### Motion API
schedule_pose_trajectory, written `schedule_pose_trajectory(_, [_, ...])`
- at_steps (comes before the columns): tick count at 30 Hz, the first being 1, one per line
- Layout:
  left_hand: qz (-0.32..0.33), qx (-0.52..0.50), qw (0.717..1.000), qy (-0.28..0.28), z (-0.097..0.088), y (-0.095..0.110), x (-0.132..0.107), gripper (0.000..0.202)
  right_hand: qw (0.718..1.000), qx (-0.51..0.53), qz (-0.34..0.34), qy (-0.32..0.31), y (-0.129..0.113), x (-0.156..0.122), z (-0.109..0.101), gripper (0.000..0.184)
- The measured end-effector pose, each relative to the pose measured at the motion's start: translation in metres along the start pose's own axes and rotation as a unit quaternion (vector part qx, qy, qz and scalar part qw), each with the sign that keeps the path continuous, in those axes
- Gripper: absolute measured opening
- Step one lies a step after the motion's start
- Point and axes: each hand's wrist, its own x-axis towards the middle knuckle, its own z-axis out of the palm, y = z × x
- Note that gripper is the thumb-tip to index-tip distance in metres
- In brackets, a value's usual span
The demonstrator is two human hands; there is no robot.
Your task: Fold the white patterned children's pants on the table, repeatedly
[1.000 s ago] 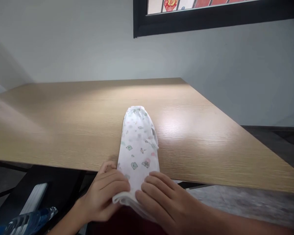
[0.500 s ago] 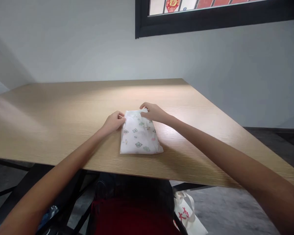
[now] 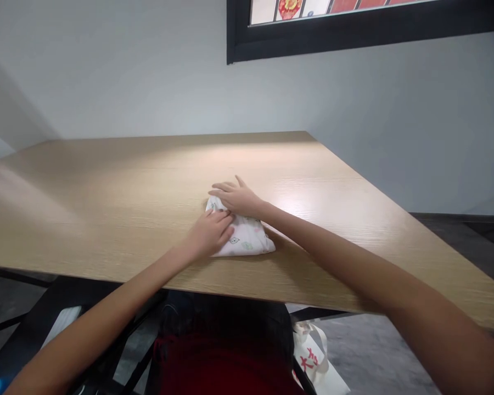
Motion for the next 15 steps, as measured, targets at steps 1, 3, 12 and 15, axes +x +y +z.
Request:
schedule_pose_trajectory(1, [0.009,0.001,1.000,-0.001,0.001,0.008,-0.010,0.031,0.999,0.008,0.032,-0.010,0.006,0.006,0.003,0.034])
schedule_pose_trajectory(3, [0.021,0.002,1.000,0.006,0.001,0.024,-0.033,0.034,0.993,0.043,0.105,-0.039,0.017,0.018,0.005,0.035])
schedule_pose_trajectory(12, [0.057,0.097,0.992,0.057,-0.012,0.019,-0.062,0.031,0.999,-0.015,0.017,0.037,-0.015,-0.005,-0.024,0.031])
schedule_pose_trajectory(15, [0.099,0.165,0.978,0.085,-0.010,0.009,-0.050,0.022,0.996,0.064,-0.064,0.022,-0.048,-0.045,-0.039,0.024])
